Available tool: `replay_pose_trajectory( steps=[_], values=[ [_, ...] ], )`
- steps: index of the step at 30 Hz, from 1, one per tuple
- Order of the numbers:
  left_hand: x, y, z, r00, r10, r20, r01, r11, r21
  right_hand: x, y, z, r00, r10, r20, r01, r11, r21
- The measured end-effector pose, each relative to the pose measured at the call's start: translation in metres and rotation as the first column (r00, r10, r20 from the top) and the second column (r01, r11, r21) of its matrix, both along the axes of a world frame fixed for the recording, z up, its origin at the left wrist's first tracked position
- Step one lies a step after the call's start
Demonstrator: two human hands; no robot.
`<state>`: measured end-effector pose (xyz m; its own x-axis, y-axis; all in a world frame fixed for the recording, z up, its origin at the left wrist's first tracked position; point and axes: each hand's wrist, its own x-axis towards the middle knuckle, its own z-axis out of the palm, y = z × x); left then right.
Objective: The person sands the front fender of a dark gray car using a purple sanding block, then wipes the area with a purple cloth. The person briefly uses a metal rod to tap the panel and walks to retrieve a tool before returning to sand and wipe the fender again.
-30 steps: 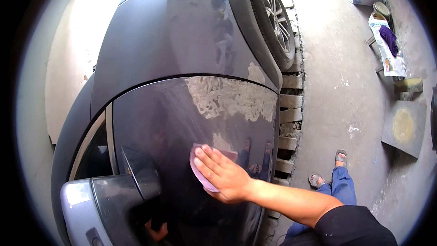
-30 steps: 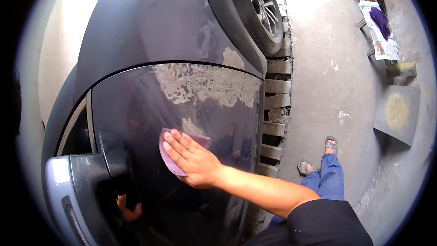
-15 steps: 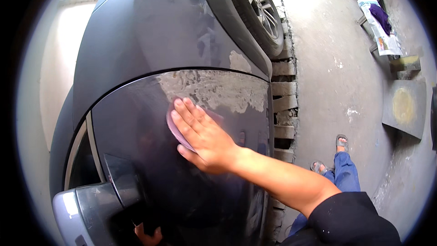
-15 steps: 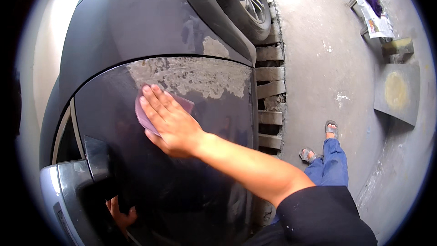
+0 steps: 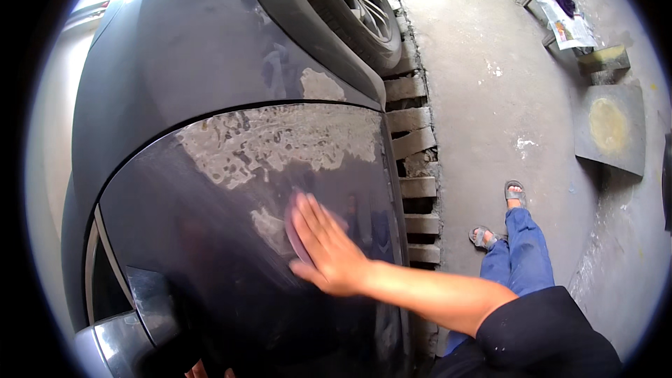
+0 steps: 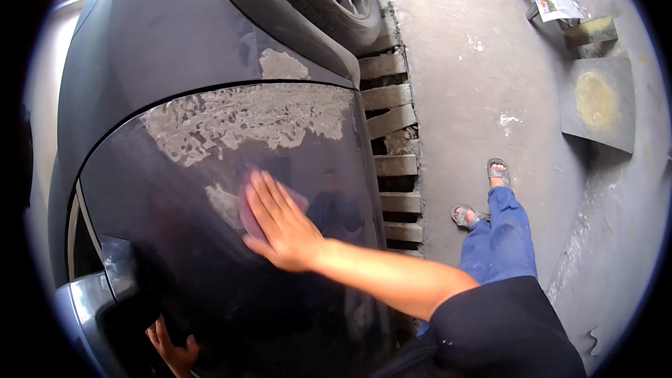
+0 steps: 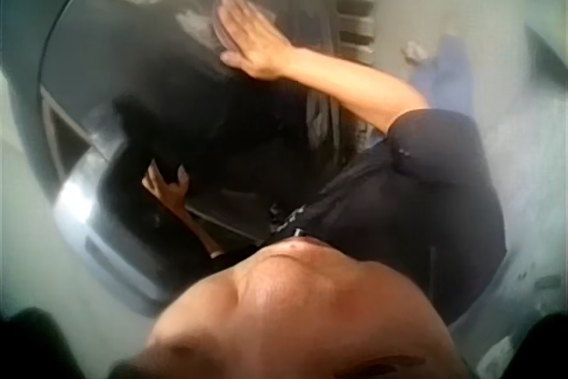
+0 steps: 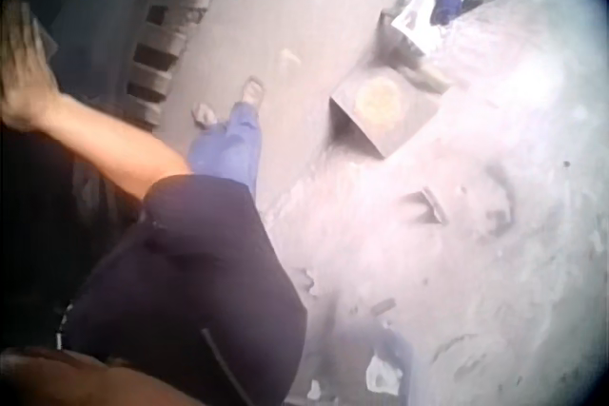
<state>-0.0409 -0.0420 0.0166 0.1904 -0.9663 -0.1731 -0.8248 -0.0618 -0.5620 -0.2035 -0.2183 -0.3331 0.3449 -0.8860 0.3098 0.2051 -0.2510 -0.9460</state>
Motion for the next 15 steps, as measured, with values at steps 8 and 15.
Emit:
replay_pose_trajectory(
  steps=[8,15],
  values=[
    [-0.022,-0.044,-0.014,0.967,-0.251,-0.042,0.253,0.967,0.042,0.025,-0.054,-0.031,0.964,-0.22,-0.151,0.24,0.962,0.127],
    [-0.031,-0.031,-0.009,0.986,-0.164,0.018,0.164,0.986,-0.003,0.025,0.044,-0.038,0.994,-0.067,-0.088,0.084,0.977,0.197]
  ],
)
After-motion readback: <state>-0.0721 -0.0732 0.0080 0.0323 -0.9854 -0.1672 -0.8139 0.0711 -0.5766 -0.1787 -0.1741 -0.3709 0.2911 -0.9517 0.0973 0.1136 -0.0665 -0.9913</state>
